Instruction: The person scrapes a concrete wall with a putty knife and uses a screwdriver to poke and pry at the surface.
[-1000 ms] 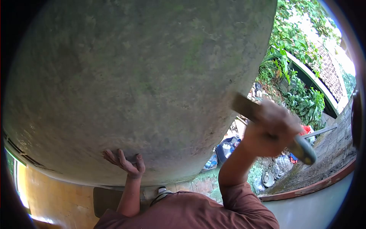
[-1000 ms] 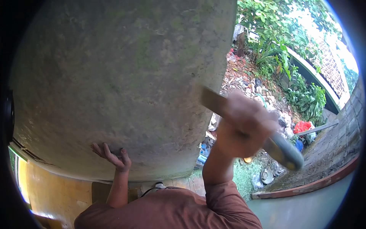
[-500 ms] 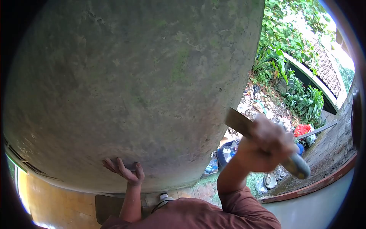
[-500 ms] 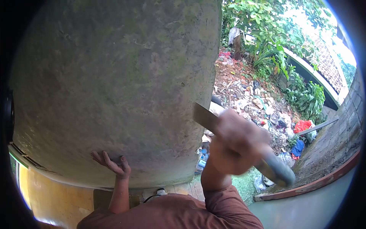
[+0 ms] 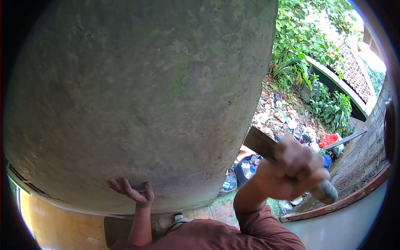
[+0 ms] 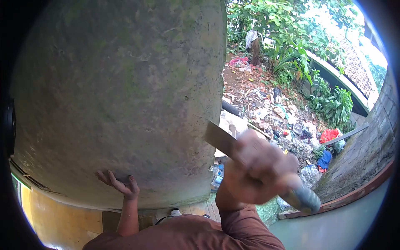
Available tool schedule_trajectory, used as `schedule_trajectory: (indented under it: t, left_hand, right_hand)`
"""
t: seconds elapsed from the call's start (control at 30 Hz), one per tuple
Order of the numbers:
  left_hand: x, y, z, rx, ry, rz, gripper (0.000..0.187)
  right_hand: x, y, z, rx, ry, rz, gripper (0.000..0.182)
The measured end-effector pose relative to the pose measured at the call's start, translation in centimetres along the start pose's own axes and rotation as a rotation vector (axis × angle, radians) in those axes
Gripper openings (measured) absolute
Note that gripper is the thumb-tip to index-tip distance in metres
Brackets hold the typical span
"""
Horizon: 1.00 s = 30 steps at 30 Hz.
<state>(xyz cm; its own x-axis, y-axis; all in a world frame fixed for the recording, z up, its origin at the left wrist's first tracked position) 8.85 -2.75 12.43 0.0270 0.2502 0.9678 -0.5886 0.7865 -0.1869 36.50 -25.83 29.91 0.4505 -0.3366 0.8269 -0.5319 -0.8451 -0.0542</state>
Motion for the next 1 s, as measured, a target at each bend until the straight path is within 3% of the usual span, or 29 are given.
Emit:
schedule_trajectory:
  t: [0.03, 0.07, 0.1, 0.17, 0.23, 0.3, 0.33, 0.43, 0.53, 0.67, 0.77, 0.8, 0.9, 0.93, 1.0]
  left_hand:
    - [-0.1, 0.0, 0.1, 0.001, 0.006, 0.003, 0.070]
    - [-0.1, 0.0, 0.2, -0.002, 0.013, 0.000, 0.070]
    - [-0.2, 0.1, 0.2, 0.000, 0.013, 0.003, 0.070]
    - [0.0, 0.0, 0.1, -0.002, -0.001, 0.005, 0.070]
    - [0.2, -0.2, 0.1, 0.001, 0.020, -0.006, 0.070]
    - [-0.1, 0.1, -0.1, -0.003, 0.014, 0.007, 0.070]
    - [-0.3, 0.3, 0.0, -0.003, 0.009, 0.019, 0.070]
    - [-0.3, 0.3, 0.0, 0.004, 0.003, 0.018, 0.070]
    - [-0.1, 0.0, 0.0, -0.005, 0.006, 0.009, 0.070]
    - [-0.2, 0.2, 0.2, 0.005, 0.014, 0.013, 0.070]
    - [0.0, 0.0, 0.0, 0.012, 0.019, 0.002, 0.071]
    - [0.1, -0.1, 0.0, 0.005, 0.014, 0.000, 0.071]
    - [-0.2, 0.1, 0.0, 0.011, 0.007, 0.008, 0.071]
    - [-0.3, 0.2, 0.0, 0.023, 0.006, 0.012, 0.071]
    - [-0.2, 0.3, -0.1, 0.025, 0.004, 0.009, 0.071]
  right_hand:
    - [-0.2, 0.0, -0.1, -0.380, 0.032, -0.003, 0.036]
    - [-0.3, -2.9, -1.6, 0.259, 0.137, -0.087, 0.036]
    - [-0.2, -3.2, -1.5, 0.270, 0.114, -0.155, 0.037]
    - [-0.2, -1.2, -0.7, 0.215, 0.037, -0.095, 0.038]
    - [0.4, 1.0, -0.5, 0.378, -0.059, 0.008, 0.038]
    - [0.1, 0.1, -1.0, -0.171, 0.097, -0.002, 0.035]
    - [0.0, -1.8, -1.6, 0.185, 0.142, -0.017, 0.036]
    - [0.5, -1.9, -1.1, 0.204, 0.104, -0.117, 0.039]
    - [1.2, 1.1, -0.4, 0.415, 0.033, -0.020, 0.038]
    - [0.5, -2.6, -1.7, 0.200, 0.145, -0.129, 0.038]
    - [0.5, -0.5, -0.8, 0.265, 0.026, -0.122, 0.038]
    - [0.9, 0.7, -1.2, 0.300, 0.048, -0.034, 0.037]
    - [0.3, -2.5, -2.3, 0.248, 0.200, -0.108, 0.038]
    - [0.3, -2.6, -1.5, 0.235, 0.102, -0.100, 0.038]
    - [0.5, -2.9, -1.2, 0.256, 0.110, -0.137, 0.038]
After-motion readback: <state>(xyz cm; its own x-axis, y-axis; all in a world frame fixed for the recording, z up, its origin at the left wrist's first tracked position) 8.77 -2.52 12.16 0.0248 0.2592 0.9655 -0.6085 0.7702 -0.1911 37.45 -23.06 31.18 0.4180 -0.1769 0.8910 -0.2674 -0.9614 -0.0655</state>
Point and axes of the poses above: each hand's wrist, its own x-axis towards the middle knuckle, its own z-axis out of the back of the hand, y = z × x, the point moved 9 cm from there along x, towards the middle knuckle, and after that the axes turned 8 degrees about z, right-handed, at the moved point
